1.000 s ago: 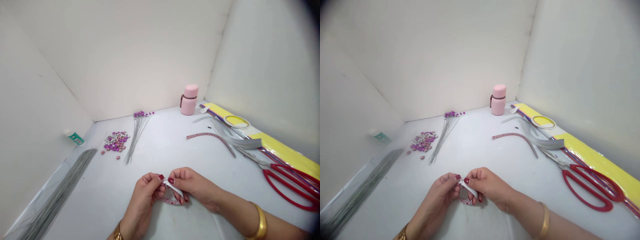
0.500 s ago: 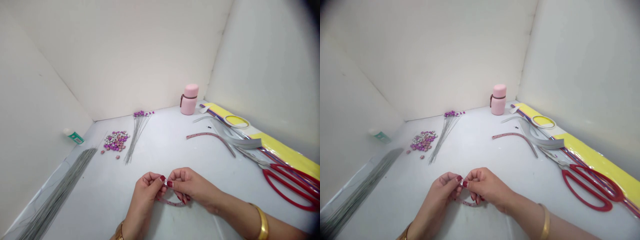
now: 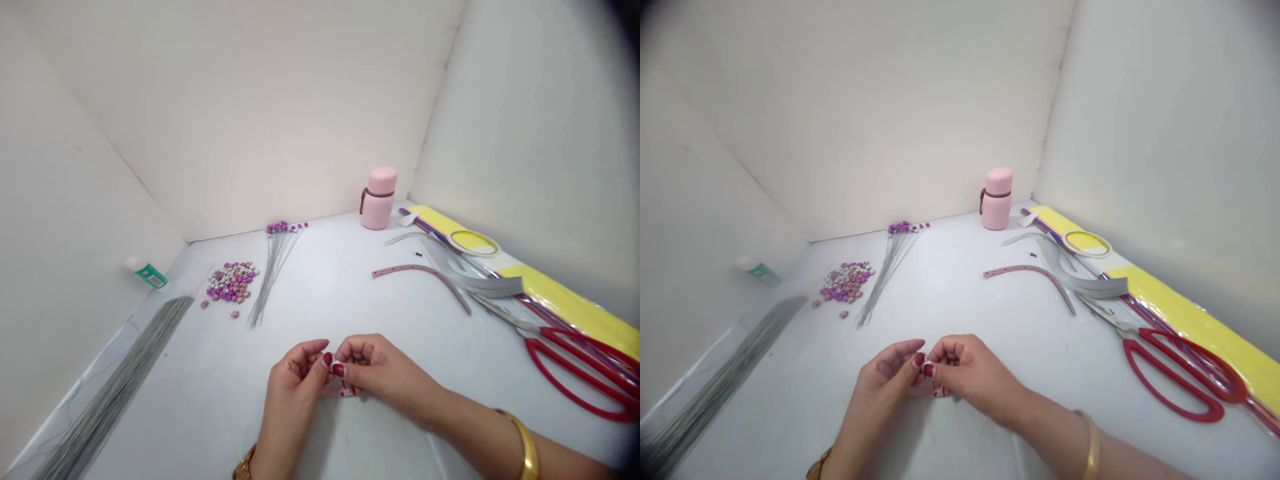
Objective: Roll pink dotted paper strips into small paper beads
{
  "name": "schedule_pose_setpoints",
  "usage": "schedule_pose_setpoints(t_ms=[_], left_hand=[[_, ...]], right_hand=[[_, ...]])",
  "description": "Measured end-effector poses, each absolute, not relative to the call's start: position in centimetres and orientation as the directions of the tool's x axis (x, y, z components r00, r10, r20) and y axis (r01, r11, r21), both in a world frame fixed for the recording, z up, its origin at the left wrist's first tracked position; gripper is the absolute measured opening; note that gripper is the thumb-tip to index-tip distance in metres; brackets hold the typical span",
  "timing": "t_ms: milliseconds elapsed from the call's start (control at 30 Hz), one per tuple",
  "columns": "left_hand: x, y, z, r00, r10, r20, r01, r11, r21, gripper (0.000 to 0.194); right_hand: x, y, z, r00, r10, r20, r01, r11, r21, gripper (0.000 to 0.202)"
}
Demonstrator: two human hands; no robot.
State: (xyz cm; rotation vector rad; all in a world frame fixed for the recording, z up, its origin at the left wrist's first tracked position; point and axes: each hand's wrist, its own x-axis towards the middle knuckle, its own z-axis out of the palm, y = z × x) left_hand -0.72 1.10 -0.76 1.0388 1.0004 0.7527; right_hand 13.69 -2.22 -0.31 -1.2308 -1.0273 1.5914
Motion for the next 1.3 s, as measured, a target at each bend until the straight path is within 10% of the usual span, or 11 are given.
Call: schedule_pose_setpoints(t_ms=[300,500,1067,1300], left_hand=[[-0.9,1.4,-0.3,0.388,0.865,-0.319,0.105,0.302,0.948,0.021],[-1.1,0.8,-0.7,0.336,0.94,-0.064,0.271,-0.031,0.962,0.019],[-1.7,1.0,-1.3,0.48,0.642,0.598,0.398,-0.767,0.503,0.011],[-1.9,1.3,-1.4,0.509,0.57,0.645,0.395,-0.821,0.413,0.016]], right_hand=[[13.7,-2.2,-0.6,-0.149,0.948,-0.28,-0.136,-0.3,-0.944,0.015],[13.7,-2.4,-0.5,-0.149,0.913,-0.379,-0.16,-0.401,-0.902,0.018],[13.4,-2.6,0.0,-0.151,0.929,-0.339,-0.319,-0.371,-0.872,0.012],[13.5,-2.6,0.5,-0.16,0.941,-0.296,-0.362,-0.336,-0.87,0.014]])
